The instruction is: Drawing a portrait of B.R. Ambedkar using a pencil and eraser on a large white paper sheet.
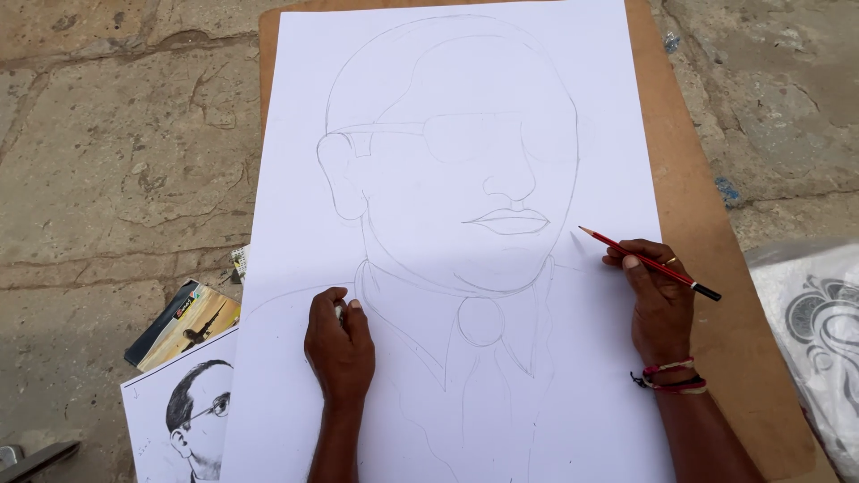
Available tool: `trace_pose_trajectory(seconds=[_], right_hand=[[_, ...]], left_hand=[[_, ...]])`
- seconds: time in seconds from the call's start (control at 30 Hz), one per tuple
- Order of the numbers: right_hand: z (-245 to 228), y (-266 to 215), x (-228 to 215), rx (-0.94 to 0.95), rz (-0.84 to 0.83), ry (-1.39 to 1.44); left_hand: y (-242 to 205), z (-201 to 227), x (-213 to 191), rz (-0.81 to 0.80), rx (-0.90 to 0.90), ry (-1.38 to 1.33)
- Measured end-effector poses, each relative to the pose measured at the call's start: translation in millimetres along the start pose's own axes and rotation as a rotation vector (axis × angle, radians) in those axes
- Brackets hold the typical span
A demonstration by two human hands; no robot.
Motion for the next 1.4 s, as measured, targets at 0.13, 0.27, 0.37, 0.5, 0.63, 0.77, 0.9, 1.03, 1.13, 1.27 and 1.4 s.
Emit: trace_pose_trajectory(seconds=[0.13, 0.27, 0.37, 0.5, 0.63, 0.77, 0.9, 1.03, 1.13, 1.27, 1.4], right_hand=[[0, 4, -7, 0.001, 0.033, -0.001], [1, 31, -2, -0.013, 0.069, 0.031], [5, 66, 6, -0.047, 0.076, 0.025], [19, 116, 23, -0.101, 0.024, 0.043], [23, 153, 41, -0.131, 0.001, 0.078], [23, 178, 48, -0.123, 0.031, -0.009], [23, 174, 46, -0.120, 0.053, 0.028], [21, 164, 40, -0.117, 0.078, -0.020], [18, 158, 38, -0.112, 0.075, -0.043], [20, 160, 40, -0.104, 0.057, -0.053], [21, 167, 46, -0.088, 0.050, -0.042]], left_hand=[[-13, 14, 14, -0.068, 0.002, -0.019], [-13, 4, 14, -0.105, -0.066, -0.040], [-13, 6, 13, -0.083, -0.043, -0.071], [-10, 3, 4, -0.014, -0.135, -0.136], [-10, -7, 1, 0.015, -0.197, -0.228], [-9, -8, 3, 0.009, -0.147, -0.261], [-8, -3, 4, -0.005, -0.171, -0.277], [-7, 2, 3, -0.014, -0.190, -0.355], [-7, 5, 2, -0.007, -0.236, -0.420], [-13, -7, 6, 0.008, -0.240, -0.318], [-12, -5, 6, 0.008, -0.181, -0.204]])
Point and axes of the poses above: each hand's wrist, its own y-axis towards the middle knuckle, its own x-axis out of the palm, z = x × y, the point moved 8 cm from there along y, towards the middle knuckle, and after that the axes turned 8 degrees about z, right-handed, at the moved point
